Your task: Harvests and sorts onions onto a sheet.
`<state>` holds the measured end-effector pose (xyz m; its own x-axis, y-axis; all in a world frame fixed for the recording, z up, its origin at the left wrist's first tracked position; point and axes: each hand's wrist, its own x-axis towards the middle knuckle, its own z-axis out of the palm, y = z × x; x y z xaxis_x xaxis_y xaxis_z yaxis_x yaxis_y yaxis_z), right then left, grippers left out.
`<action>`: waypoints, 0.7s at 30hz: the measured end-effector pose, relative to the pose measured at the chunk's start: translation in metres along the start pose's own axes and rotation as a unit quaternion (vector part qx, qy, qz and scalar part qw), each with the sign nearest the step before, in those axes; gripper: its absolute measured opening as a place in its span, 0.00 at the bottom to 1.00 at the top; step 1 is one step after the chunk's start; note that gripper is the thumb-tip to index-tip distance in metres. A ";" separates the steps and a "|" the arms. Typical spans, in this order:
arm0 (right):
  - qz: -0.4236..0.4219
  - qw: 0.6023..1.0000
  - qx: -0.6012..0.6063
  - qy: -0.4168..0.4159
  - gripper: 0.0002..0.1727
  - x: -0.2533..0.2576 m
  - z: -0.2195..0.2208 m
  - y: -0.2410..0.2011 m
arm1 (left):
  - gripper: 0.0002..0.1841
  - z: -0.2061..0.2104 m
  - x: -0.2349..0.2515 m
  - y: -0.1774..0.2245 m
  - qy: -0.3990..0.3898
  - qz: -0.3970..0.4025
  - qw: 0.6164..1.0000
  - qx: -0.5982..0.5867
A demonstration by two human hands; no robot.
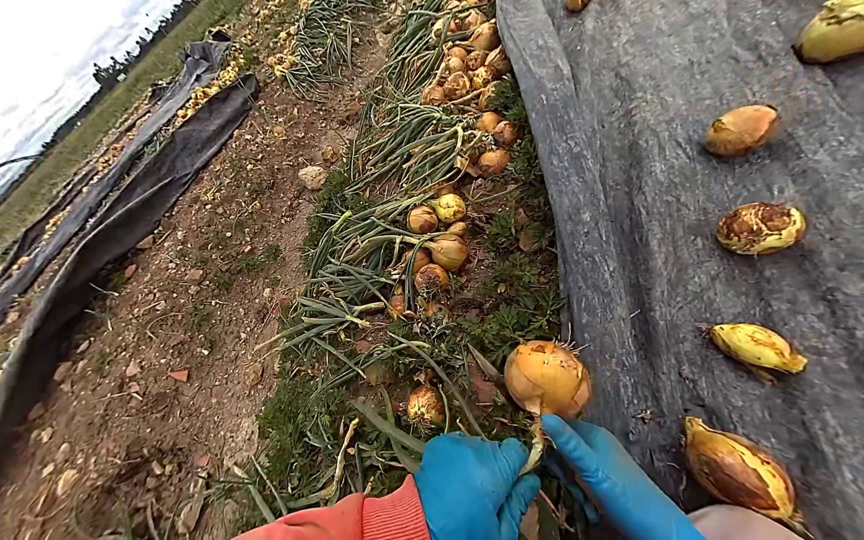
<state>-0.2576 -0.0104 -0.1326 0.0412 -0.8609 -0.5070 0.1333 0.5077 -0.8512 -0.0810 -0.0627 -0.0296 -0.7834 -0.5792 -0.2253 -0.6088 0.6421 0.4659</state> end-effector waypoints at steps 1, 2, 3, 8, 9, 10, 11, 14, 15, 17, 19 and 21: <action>0.023 1.000 0.018 -0.010 0.37 -0.001 0.004 -0.001 | 0.15 0.000 -0.001 0.000 -0.006 -0.003 1.000 0.016; 0.045 0.996 0.075 -0.029 0.34 -0.003 0.010 -0.002 | 0.16 0.000 -0.001 0.000 0.002 -0.005 0.999 0.044; 0.064 0.987 0.142 -0.041 0.34 -0.007 0.016 -0.004 | 0.16 -0.002 0.000 -0.002 0.001 -0.014 0.997 0.079; -0.113 0.967 0.209 0.092 0.34 -0.021 0.023 -0.011 | 0.16 -0.070 0.050 -0.088 -0.031 -0.358 0.889 0.283; -0.159 0.956 0.193 0.152 0.36 -0.017 0.012 -0.010 | 0.21 -0.090 0.055 -0.128 -0.055 -0.436 0.843 0.312; -0.184 0.946 0.176 0.199 0.37 -0.011 0.002 -0.009 | 0.34 -0.099 0.051 -0.159 -0.052 -0.461 0.817 0.343; -0.180 0.944 0.163 0.224 0.36 -0.005 -0.004 -0.006 | 0.42 -0.099 0.043 -0.172 -0.052 -0.447 0.816 0.364; -0.040 0.980 0.113 0.157 0.30 0.005 0.000 0.001 | 0.30 -0.041 0.032 -0.162 -0.139 -0.276 0.919 0.245; 0.013 0.986 0.103 0.128 0.27 0.008 0.003 0.002 | 0.31 -0.016 0.033 -0.159 -0.204 -0.257 0.934 0.140; 0.091 0.984 0.103 0.112 0.20 0.013 0.003 0.002 | 0.38 0.028 0.030 -0.154 -0.220 -0.290 0.931 -0.025; 0.120 0.978 0.112 0.126 0.17 0.018 0.002 0.005 | 0.38 0.046 0.032 -0.150 -0.178 -0.346 0.919 -0.060; 0.118 0.980 0.100 0.128 0.16 0.021 0.007 0.006 | 0.40 0.043 0.033 -0.144 -0.192 -0.358 0.912 -0.054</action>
<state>-0.2492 -0.0258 -0.1477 -0.1517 -0.6715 -0.7253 0.3417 0.6529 -0.6760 -0.0251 -0.1524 -0.1412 -0.1875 -0.5989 -0.7785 -0.9822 0.1030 0.1574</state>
